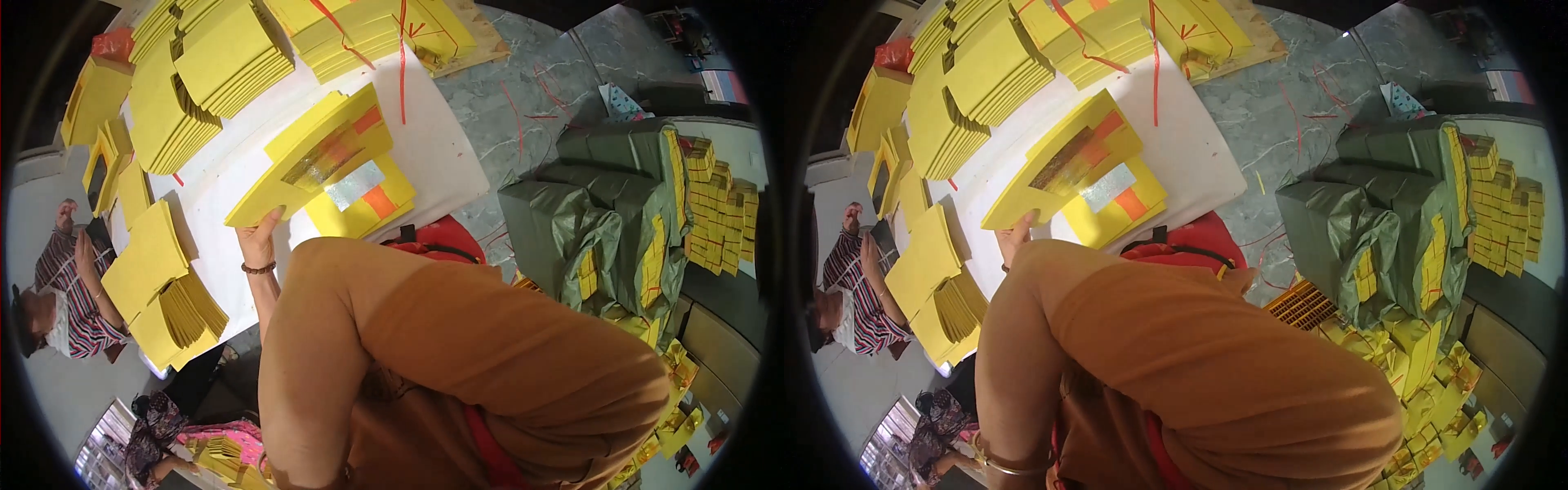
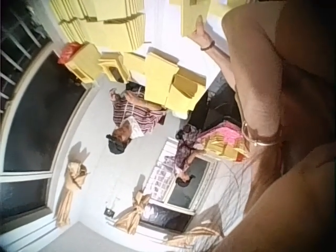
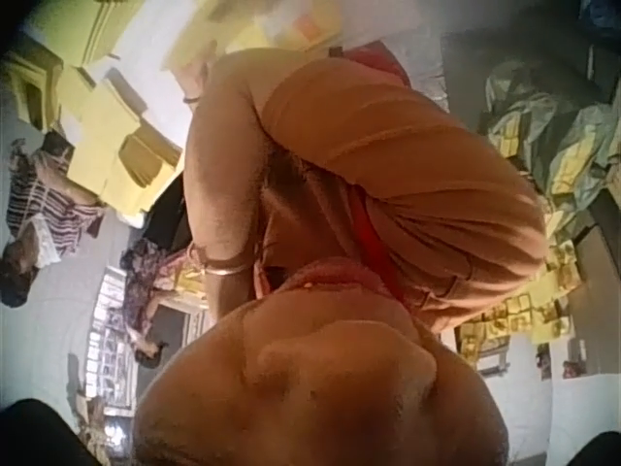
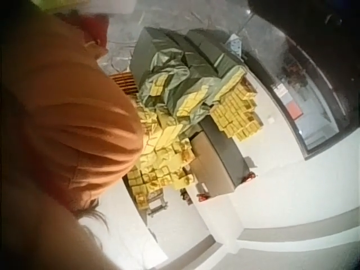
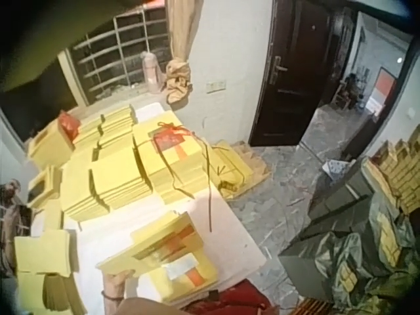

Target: Folding sheets of joss paper into stacks on a table.

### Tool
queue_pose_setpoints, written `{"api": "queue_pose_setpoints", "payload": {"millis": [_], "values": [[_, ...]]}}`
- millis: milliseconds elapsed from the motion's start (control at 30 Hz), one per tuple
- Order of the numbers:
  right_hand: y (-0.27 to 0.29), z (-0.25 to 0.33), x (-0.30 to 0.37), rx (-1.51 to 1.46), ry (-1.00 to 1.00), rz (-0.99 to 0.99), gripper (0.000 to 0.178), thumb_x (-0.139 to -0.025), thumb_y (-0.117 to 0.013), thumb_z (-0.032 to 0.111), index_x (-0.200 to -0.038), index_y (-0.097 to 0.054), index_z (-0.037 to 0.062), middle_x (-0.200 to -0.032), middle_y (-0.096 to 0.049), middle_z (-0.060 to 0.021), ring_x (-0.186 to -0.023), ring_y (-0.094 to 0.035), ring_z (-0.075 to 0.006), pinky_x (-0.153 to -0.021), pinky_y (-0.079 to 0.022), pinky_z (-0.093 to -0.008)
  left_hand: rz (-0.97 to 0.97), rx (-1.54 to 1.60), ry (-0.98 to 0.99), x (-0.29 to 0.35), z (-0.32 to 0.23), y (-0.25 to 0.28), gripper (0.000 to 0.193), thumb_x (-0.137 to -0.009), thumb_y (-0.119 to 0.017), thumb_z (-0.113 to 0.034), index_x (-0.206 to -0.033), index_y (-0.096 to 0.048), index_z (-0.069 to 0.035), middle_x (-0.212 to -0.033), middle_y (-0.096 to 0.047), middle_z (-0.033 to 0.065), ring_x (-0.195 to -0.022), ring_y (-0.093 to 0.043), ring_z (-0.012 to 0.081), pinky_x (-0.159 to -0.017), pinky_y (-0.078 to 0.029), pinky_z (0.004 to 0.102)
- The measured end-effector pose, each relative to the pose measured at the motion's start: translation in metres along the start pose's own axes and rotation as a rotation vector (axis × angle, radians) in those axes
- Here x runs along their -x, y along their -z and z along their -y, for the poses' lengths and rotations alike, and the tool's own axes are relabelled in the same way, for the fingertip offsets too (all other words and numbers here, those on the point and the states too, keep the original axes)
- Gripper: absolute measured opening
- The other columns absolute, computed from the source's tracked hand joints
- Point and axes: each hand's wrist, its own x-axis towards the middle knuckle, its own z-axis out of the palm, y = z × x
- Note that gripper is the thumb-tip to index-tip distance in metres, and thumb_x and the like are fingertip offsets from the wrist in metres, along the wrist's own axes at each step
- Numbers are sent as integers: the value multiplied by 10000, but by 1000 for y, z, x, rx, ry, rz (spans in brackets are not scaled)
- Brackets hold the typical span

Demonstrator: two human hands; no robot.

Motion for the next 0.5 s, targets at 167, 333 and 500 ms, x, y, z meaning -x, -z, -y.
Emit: {"api": "queue_pose_setpoints", "payload": {"millis": [167, 333, 500], "values": [[-18, 3, -6, -98, 22, 24, 327, -850, -578, 171, -1150, -515, 58, -1133, -553, -128, -1027, -536, -235, -867, -429, -305, 23, -104, 50, 6, -8, 4, 264, -777, -663, 19, -1026, -580, -10, -959, -639, 59, -853, -587, 120, -766, -458, 256], [-32, 5, -26, -197, 62, 37, 349, -850, -585, 190, -1164, -503, 62, -1130, -550, -119, -1017, -536, -223, -864, -428, -299, 12, -148, 73, 7, -4, 3, 219, -787, -665, -2, -975, -555, -28, -927, -632, 40, -838, -571, 99, -767, -446, 243], [-39, 10, -26, -270, 102, 40, 372, -850, -592, 209, -1178, -491, 66, -1127, -548, -111, -1007, -536, -211, -860, -427, -293, -2, -156, 75, 8, -7, -5, 199, -790, -671, -20, -951, -555, -42, -905, -619, 18, -823, -549, 80, -747, -428, 229]]}}
